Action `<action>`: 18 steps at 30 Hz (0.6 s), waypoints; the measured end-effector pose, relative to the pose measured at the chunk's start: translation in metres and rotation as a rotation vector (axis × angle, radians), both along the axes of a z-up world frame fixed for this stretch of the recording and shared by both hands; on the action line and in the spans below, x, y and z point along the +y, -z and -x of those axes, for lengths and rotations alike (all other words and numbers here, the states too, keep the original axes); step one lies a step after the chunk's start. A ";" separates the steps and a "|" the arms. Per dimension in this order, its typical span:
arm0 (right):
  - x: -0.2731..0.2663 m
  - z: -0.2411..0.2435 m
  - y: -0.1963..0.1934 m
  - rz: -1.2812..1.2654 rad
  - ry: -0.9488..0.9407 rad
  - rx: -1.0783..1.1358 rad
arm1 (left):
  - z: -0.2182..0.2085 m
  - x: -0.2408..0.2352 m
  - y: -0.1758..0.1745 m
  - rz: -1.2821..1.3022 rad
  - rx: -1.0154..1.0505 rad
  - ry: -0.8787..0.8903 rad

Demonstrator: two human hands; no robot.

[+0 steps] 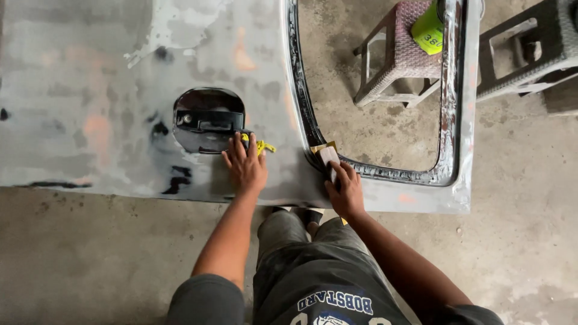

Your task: The person sands the surface of a white car door using a sanding block and a yellow cloth. They move along the door's edge and flat areas, occasionally dipping the cloth into a green bucket of water to clean it before resuming sanding.

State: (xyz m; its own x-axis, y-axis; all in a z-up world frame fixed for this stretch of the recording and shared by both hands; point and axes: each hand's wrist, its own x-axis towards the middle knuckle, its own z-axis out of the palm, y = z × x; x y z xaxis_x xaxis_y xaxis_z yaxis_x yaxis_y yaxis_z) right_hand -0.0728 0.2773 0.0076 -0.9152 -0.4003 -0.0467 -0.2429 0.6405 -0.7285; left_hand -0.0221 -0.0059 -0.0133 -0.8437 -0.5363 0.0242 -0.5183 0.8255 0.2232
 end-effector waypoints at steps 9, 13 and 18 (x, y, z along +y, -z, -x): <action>-0.023 0.003 0.018 0.159 0.058 -0.033 | -0.030 0.084 -0.008 -0.112 -0.222 0.725; -0.031 0.015 0.018 0.495 0.293 -0.541 | -0.048 0.008 0.011 0.013 0.111 0.637; -0.029 0.024 -0.026 0.948 0.451 -0.885 | -0.015 -0.025 -0.013 -0.145 0.145 0.315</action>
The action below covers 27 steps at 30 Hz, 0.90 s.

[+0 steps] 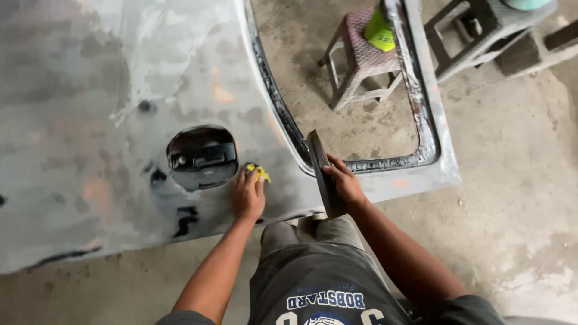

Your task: The person sands the surface of a white car door using a sanding block and a yellow cloth. They move along the door's edge and flat areas, occasionally dipping the cloth into a green bucket of water to clean it before resuming sanding.

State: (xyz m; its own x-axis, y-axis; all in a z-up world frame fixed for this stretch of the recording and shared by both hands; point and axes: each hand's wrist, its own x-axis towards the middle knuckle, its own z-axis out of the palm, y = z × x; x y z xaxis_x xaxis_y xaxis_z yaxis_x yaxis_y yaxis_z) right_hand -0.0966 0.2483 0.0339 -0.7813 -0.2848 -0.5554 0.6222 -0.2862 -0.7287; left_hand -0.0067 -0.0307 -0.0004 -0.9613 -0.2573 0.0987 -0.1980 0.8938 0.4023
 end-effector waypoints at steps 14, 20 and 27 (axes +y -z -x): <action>0.112 -0.008 -0.083 -0.011 0.462 0.102 | 0.104 0.282 -0.043 -1.257 -0.022 0.391; 0.256 0.003 -0.057 -0.003 0.645 0.042 | 0.130 0.426 -0.050 -1.287 -0.038 0.496; 0.430 0.020 -0.109 0.145 0.648 0.069 | 0.171 0.586 -0.083 -1.784 -0.169 0.324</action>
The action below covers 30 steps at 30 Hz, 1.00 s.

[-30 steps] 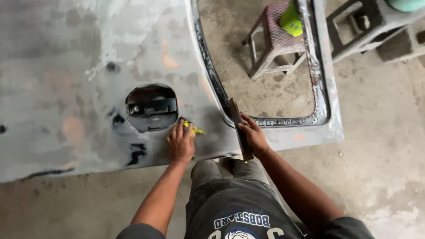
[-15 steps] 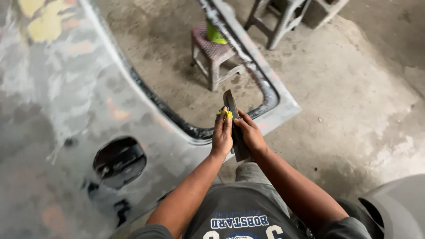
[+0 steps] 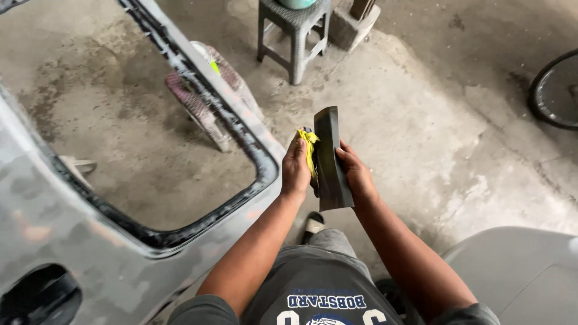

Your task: The person sands the surface of a white car door using a sanding block and a yellow cloth. They move along the door's edge and flat areas, occasionally dipping the cloth into a green bucket of water to clean it before resuming sanding.

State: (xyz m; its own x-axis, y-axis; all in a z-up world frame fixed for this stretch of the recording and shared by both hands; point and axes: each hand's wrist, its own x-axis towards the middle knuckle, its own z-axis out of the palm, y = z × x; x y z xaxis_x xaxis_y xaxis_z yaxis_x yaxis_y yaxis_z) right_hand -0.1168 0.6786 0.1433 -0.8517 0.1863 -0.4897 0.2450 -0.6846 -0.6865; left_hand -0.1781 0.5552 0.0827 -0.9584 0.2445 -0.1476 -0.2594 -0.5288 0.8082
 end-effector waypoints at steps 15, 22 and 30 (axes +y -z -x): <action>0.206 0.131 0.012 0.112 0.126 0.143 | 0.138 0.210 -0.024 0.029 0.080 0.076; 0.287 0.228 0.052 -0.043 0.122 -0.071 | 0.221 0.286 0.012 0.064 0.097 0.072; 0.305 0.341 0.054 0.046 -0.113 0.015 | 0.311 0.305 -0.004 0.459 0.147 -0.062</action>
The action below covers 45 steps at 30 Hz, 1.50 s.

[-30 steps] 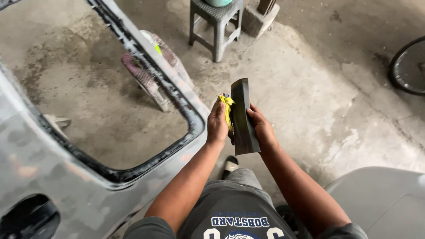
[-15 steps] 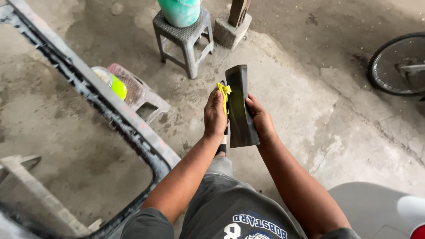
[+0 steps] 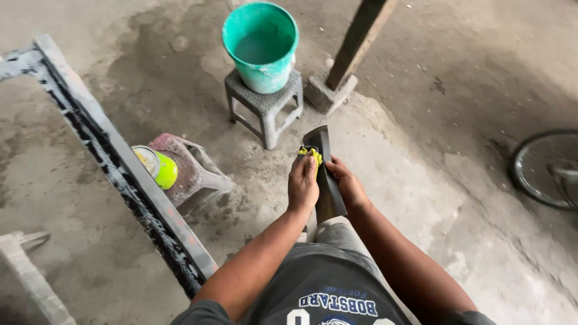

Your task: The person sands the surface of a white car door using a sanding block and a yellow cloth. They move along the door's edge and flat areas, occasionally dipping the cloth into a green bucket of water to clean it before resuming sanding.

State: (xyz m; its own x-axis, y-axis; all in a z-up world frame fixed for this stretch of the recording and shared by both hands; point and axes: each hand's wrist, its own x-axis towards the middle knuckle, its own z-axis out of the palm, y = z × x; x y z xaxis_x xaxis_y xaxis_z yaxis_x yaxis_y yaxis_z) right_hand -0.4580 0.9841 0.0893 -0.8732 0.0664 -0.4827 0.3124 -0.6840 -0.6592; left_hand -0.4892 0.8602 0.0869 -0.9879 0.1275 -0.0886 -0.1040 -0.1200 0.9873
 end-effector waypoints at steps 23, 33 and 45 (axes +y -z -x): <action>0.028 0.409 -0.004 0.019 -0.347 -0.219 | 0.365 0.016 -0.001 0.265 -0.048 -0.244; 0.031 0.500 0.001 -0.014 -0.279 -0.200 | 0.482 0.012 0.055 0.410 -0.059 0.016; 0.059 0.569 0.083 -0.144 -0.263 -0.354 | 0.545 0.022 0.176 0.259 -0.372 -0.084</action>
